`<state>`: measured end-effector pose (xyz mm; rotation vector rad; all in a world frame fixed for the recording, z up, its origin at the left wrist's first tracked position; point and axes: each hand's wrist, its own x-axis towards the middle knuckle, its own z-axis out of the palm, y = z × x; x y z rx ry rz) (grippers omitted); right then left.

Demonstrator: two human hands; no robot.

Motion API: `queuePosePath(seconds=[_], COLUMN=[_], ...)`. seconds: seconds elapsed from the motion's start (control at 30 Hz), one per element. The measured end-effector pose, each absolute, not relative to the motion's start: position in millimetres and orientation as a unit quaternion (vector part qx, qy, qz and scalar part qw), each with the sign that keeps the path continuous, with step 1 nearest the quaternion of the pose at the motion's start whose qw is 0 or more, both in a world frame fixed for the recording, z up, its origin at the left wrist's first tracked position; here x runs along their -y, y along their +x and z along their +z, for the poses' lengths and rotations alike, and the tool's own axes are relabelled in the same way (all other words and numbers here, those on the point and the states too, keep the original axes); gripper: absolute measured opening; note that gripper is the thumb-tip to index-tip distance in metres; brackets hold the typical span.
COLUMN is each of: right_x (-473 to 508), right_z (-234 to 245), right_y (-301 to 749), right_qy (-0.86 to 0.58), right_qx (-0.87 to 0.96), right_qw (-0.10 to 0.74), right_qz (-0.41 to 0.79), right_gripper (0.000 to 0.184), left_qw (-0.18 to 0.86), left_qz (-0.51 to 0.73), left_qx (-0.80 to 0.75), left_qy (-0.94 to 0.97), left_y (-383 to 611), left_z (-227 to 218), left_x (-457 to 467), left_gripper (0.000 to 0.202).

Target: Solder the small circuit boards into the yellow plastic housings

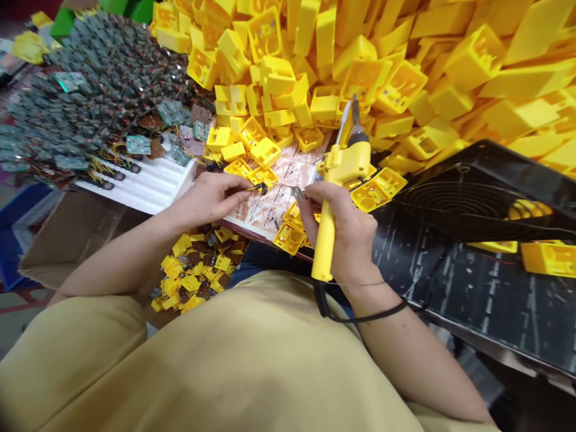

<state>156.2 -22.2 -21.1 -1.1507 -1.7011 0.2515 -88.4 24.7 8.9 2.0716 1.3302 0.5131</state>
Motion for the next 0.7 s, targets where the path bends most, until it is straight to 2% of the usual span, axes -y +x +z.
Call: queuePosePath(seconds=[0.1, 0.17, 0.23, 0.33, 0.47, 0.57, 0.63, 0.7], right_x=[20, 21, 23, 28, 33, 34, 37, 44], right_z=[-27, -29, -30, -32, -38, -39, -37, -30], right_y=[149, 145, 143, 140, 134, 136, 145, 165], right_qy=[-0.468, -0.464, -0.466, -0.465, -0.454, -0.442, -0.438, -0.44], right_qx=[0.71, 0.707, 0.702, 0.698, 0.701, 0.715, 0.729, 0.75], right_qw=[0.515, 0.522, 0.526, 0.532, 0.542, 0.535, 0.522, 0.494], right_qz=[0.106, 0.111, 0.114, 0.11, 0.095, 0.087, 0.072, 0.027], right_gripper=[0.024, 0.026, 0.028, 0.029, 0.032, 0.031, 0.031, 0.029], left_qw=[0.098, 0.049, 0.054, 0.127, 0.357, 0.491, 0.521, 0.486], left_qz=[0.235, 0.256, 0.267, 0.34, 0.48, 0.489, 0.468, 0.428], left_qx=[-0.506, -0.51, -0.508, -0.493, -0.454, -0.444, -0.437, -0.439], left_qy=[0.824, 0.82, 0.817, 0.791, 0.66, 0.568, 0.565, 0.622], left_y=[-94, -89, -80, -61, -36, -25, -26, -32], left_z=[1, -7, -15, -24, -28, -27, -23, -16], left_x=[-15, -8, -4, -5, -11, -12, -12, -13], left_gripper=[0.02, 0.024, 0.027, 0.027, 0.03, 0.03, 0.027, 0.022])
